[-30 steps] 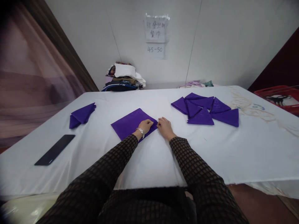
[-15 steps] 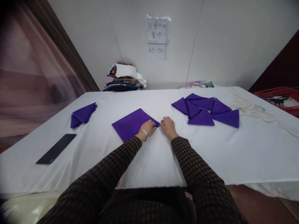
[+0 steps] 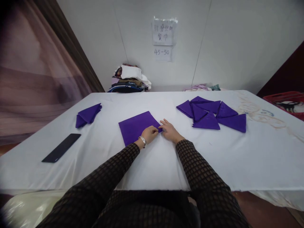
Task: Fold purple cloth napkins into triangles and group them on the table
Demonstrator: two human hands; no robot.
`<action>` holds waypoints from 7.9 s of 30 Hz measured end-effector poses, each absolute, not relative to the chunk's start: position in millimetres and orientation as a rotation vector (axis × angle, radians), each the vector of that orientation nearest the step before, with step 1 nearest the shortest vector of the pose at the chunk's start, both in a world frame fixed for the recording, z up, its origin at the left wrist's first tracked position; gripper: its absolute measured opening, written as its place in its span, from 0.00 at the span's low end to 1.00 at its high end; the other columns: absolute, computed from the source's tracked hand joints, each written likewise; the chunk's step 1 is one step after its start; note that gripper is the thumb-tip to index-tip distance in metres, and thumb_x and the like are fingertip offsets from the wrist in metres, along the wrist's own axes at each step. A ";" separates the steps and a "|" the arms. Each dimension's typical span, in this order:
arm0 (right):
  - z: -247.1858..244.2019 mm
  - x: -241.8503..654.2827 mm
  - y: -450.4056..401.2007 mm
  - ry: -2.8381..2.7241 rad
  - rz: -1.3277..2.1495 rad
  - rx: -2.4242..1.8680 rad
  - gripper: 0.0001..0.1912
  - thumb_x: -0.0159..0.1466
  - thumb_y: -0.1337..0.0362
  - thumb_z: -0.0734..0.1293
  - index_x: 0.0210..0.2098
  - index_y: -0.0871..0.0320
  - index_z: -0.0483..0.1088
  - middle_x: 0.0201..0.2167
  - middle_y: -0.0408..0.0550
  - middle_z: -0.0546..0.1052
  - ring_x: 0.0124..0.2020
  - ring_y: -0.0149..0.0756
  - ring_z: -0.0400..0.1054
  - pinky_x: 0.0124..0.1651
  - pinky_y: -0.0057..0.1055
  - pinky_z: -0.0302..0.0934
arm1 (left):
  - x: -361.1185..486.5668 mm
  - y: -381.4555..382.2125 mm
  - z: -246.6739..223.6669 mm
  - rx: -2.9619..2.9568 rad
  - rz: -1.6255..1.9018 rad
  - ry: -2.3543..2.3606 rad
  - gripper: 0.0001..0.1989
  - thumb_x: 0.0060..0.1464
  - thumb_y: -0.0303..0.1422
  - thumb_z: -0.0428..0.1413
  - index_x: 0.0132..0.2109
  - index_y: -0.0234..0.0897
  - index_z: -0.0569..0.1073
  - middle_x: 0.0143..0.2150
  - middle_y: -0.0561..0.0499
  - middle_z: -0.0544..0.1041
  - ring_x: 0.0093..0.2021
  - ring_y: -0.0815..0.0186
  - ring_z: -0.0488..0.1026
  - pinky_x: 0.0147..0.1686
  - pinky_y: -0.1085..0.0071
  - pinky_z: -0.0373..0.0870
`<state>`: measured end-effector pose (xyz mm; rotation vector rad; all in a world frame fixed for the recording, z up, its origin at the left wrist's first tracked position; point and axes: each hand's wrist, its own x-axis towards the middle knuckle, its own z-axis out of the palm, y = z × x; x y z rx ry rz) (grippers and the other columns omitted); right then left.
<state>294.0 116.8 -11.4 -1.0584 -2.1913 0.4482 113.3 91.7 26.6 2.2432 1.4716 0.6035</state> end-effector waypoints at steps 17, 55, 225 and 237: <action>30.1 282.6 79.0 -2.218 0.889 -0.987 0.07 0.56 0.63 0.64 0.34 0.55 0.73 0.41 0.45 0.77 0.53 0.43 0.65 0.62 0.51 0.43 | 26.1 14.3 38.2 2.428 0.434 1.486 0.25 0.48 0.43 0.59 0.52 0.37 0.70 0.52 0.44 0.73 0.53 0.54 0.67 0.50 0.56 0.64; 21.6 141.1 171.5 -2.347 0.466 -1.380 0.17 0.60 0.67 0.65 0.49 0.56 0.69 0.39 0.48 0.77 0.40 0.38 0.70 0.44 0.32 0.60 | -25.7 -19.7 9.6 1.722 1.003 1.997 0.24 0.51 0.30 0.55 0.56 0.38 0.64 0.33 0.53 0.76 0.40 0.62 0.71 0.47 0.58 0.64; 18.6 201.8 107.0 -2.684 0.253 -1.247 0.38 0.65 0.41 0.48 0.66 0.59 0.50 0.67 0.52 0.49 0.68 0.43 0.37 0.66 0.47 0.30 | 12.8 82.6 6.7 2.435 0.127 1.756 0.35 0.60 0.48 0.37 0.66 0.27 0.52 0.68 0.41 0.49 0.68 0.56 0.42 0.65 0.57 0.43; 6.2 187.2 117.0 -2.687 0.330 -1.298 0.37 0.65 0.42 0.47 0.66 0.58 0.48 0.67 0.51 0.49 0.68 0.43 0.38 0.66 0.45 0.32 | -13.1 105.9 13.8 2.380 0.074 1.589 0.25 0.61 0.36 0.40 0.63 0.35 0.58 0.67 0.47 0.54 0.67 0.64 0.49 0.64 0.67 0.47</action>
